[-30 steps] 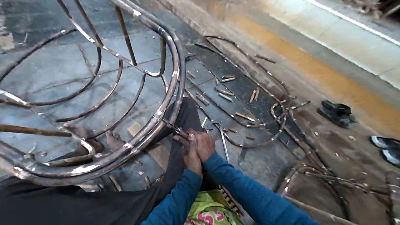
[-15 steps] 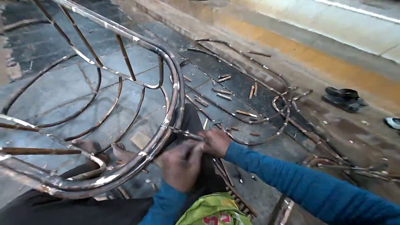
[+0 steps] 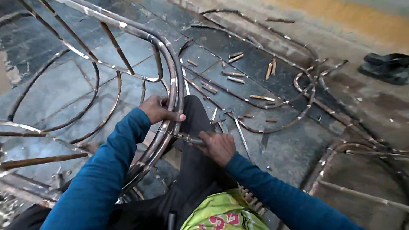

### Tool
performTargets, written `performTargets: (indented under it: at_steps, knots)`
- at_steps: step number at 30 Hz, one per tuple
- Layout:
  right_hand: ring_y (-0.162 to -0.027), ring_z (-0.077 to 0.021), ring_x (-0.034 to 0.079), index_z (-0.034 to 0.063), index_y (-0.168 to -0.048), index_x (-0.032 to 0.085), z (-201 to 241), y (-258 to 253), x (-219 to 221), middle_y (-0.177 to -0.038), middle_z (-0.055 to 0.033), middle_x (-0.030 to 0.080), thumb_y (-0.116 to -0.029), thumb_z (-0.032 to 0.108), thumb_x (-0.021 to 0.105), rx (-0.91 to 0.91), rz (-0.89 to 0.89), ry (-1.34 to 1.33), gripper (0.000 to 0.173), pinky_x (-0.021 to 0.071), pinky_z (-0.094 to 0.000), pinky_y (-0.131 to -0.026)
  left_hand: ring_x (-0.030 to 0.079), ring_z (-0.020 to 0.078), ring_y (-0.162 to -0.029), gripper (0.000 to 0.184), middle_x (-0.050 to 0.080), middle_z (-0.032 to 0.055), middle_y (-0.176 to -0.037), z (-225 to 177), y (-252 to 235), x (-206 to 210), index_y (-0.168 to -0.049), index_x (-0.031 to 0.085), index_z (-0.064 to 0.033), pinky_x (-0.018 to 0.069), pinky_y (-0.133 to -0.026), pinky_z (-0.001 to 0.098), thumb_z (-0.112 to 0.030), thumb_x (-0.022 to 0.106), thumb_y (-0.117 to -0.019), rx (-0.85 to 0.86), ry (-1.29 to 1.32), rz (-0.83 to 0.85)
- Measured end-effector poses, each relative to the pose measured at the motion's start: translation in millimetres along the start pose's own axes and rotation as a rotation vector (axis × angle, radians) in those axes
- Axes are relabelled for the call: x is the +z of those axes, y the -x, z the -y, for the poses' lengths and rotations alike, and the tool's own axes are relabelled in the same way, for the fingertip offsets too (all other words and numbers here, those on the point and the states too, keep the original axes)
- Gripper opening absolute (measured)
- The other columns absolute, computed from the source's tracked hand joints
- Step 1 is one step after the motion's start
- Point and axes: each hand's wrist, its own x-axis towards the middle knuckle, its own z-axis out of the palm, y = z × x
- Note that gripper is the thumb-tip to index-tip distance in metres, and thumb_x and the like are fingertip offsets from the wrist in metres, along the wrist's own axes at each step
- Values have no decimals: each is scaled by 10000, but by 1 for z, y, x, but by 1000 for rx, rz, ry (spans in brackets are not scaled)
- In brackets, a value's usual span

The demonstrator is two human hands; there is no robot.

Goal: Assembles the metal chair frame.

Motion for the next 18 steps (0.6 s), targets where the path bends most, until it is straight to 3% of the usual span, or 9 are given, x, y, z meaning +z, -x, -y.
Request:
performTargets:
  at_steps: [3,5,7,10,11,13,15,18]
  knots:
    - [-543,-317,650,101,-882,673,-11,-10,9,-643,-100,630,-894,450,742,-84,-6,-26,356,493,-503,-452,713,181,-782,429,739,92,-878,3,-1,-2,-1053,730,-46,608,-772,393,-272,929,-747,14,9,-11]
    - [-587,-334,666,92,-865,663,-16,-16,2,-627,-109,626,-902,379,726,-99,151,-67,297,503,-521,-502,728,184,-774,433,749,95,-874,4,-1,0,-1062,718,-33,621,-768,379,-241,930,-746,-3,62,-6]
    - [-665,-337,684,94,-920,676,-21,-26,-11,-679,-112,649,-930,349,699,-105,351,-78,256,523,-536,-580,732,189,-768,438,750,98,-876,5,0,3,-1075,708,-27,625,-766,374,-229,925,-753,-22,83,-5]
    - [-610,-275,656,126,-922,658,-26,-28,-23,-642,-58,613,-983,543,590,-162,409,-69,427,511,-494,-543,740,198,-763,449,756,108,-898,5,-3,5,-1129,695,-10,638,-749,361,-187,906,-775,1,143,-4]
    - [-590,-265,648,126,-934,647,-25,-23,-22,-629,-49,601,-989,612,541,-171,400,-82,501,511,-487,-529,739,199,-773,439,758,107,-899,5,-3,6,-1125,698,-13,635,-754,366,-187,902,-778,11,150,0]
    - [-576,-265,652,116,-986,639,-19,-7,-14,-645,-51,609,-1004,617,507,-182,330,-110,519,532,-487,-517,733,183,-771,415,757,89,-876,8,0,6,-1094,704,-25,628,-750,358,-199,904,-774,22,150,-6]
    - [-524,-265,636,107,-978,643,-19,5,-3,-635,-52,608,-990,487,601,-227,127,-104,383,514,-469,-450,736,189,-757,413,756,100,-869,11,4,8,-1086,701,-15,636,-735,354,-170,909,-765,31,197,-17]
    - [-518,-320,624,74,-891,635,-33,-12,3,-627,-92,590,-827,255,745,-310,-114,-21,222,476,-486,-410,734,196,-739,457,749,111,-878,13,8,7,-1136,686,-9,640,-716,354,-180,903,-772,19,223,-9]
